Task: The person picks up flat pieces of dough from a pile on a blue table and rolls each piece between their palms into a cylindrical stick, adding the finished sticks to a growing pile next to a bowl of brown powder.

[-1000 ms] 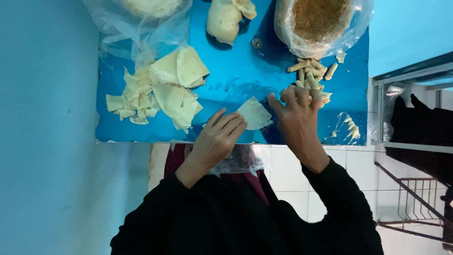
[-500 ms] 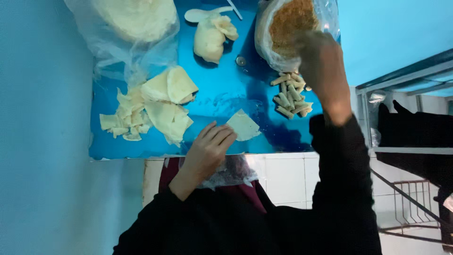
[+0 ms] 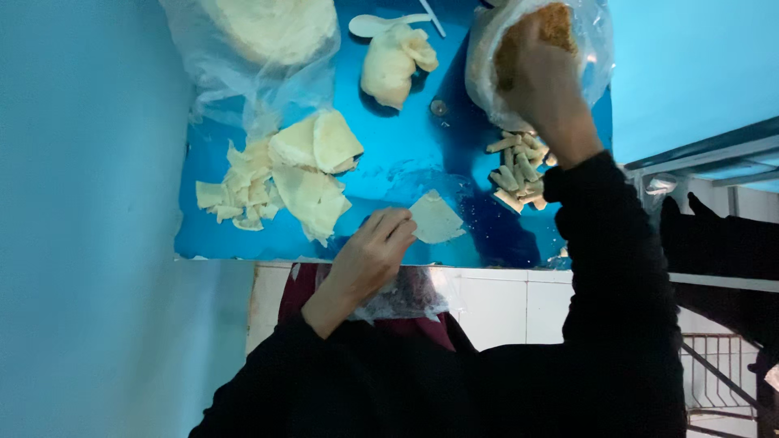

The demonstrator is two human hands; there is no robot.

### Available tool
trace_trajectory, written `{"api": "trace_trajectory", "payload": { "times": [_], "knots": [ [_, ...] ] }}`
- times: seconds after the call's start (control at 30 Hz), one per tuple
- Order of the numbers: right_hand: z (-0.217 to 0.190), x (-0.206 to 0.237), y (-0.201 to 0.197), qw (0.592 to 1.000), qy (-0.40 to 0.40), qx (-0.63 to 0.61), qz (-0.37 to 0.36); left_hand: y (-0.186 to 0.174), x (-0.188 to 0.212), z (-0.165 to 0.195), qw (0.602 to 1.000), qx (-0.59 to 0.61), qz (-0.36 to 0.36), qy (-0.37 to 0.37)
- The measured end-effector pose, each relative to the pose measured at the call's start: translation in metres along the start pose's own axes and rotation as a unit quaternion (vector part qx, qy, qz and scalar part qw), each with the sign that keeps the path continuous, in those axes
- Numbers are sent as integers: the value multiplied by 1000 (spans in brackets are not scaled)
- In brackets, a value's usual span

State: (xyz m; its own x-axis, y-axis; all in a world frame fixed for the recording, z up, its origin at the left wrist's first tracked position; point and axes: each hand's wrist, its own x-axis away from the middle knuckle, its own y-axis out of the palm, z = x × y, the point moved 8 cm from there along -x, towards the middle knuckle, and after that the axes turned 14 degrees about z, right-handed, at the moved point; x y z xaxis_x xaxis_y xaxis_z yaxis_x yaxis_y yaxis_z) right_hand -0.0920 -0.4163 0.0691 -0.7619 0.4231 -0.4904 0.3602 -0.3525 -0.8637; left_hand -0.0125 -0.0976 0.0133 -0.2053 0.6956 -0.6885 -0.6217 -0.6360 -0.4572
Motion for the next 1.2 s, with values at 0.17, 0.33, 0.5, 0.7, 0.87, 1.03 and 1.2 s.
{"api": "trace_trajectory", "payload": {
  "times": [0.17, 0.33, 0.5, 0.7, 0.87, 1.03, 1.2],
  "knots": [
    [24, 15, -59, 968, 137, -208, 23, 1, 1, -3, 1000, 9, -10, -11],
    [-62, 79, -60, 857, 255, -435, -104, 1, 1, -2, 1000, -2, 1, 0],
    [-164, 127, -39, 856, 233, -448, -110, 1, 2, -1, 1000, -3, 6, -6],
    [-187, 146, -72, 960, 0, -274, 54, 0, 1, 0, 1000, -15, 2, -4],
    [-175, 155, -86, 960, 56, -271, 52, -2, 0, 0, 1000, -8, 12, -4],
    [-174, 158, -93, 966, 55, -247, 57, 0, -2, 2, 999, -28, 21, -1],
    [-184, 161, -84, 987, -27, -136, 77, -4, 1, 10, 985, -158, 61, 45]
  ]
}}
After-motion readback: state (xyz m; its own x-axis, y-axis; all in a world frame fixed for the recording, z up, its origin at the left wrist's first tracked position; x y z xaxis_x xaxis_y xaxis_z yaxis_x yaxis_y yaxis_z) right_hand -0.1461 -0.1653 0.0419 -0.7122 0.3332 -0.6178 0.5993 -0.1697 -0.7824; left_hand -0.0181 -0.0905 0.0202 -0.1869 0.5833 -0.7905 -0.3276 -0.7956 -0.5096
